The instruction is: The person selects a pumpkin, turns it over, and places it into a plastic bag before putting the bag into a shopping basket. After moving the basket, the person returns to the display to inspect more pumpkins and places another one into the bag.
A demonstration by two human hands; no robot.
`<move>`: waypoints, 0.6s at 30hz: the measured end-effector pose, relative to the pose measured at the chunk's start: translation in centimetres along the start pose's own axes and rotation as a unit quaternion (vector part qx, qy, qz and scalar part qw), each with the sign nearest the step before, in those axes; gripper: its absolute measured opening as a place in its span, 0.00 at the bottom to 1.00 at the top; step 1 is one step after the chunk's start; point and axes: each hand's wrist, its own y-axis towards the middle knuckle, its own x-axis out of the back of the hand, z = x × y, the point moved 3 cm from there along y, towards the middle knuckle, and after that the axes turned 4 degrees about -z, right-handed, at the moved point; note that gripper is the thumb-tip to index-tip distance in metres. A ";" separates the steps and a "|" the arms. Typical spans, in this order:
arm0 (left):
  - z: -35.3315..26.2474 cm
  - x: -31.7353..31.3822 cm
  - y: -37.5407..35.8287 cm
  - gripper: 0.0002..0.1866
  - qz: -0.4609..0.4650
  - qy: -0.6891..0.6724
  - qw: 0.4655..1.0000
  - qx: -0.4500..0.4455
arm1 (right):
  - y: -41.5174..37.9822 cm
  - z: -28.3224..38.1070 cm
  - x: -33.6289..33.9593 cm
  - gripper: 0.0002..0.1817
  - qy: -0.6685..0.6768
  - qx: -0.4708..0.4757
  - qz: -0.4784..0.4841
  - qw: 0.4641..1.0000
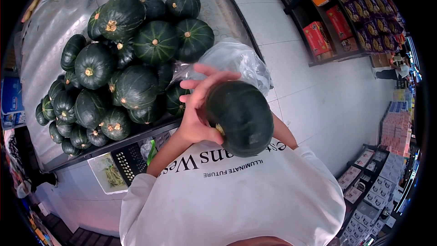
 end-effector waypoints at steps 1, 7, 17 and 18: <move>-0.1 0.0 0.1 0.68 -0.021 0.003 1.000 -0.003 | -0.3 0.3 -0.2 0.49 -0.004 -0.010 -0.003 1.000; -0.3 -0.5 0.4 0.68 -0.070 0.096 0.993 -0.024 | -1.2 0.9 -0.1 0.50 0.005 -0.033 0.001 0.999; -1.1 -0.2 1.4 0.67 -0.176 0.044 0.980 0.086 | -0.2 -1.5 3.1 0.52 0.070 0.024 0.025 0.997; -1.0 -0.1 1.4 0.67 -0.175 0.054 0.980 0.082 | -0.2 -1.7 3.3 0.52 0.076 0.028 0.025 0.996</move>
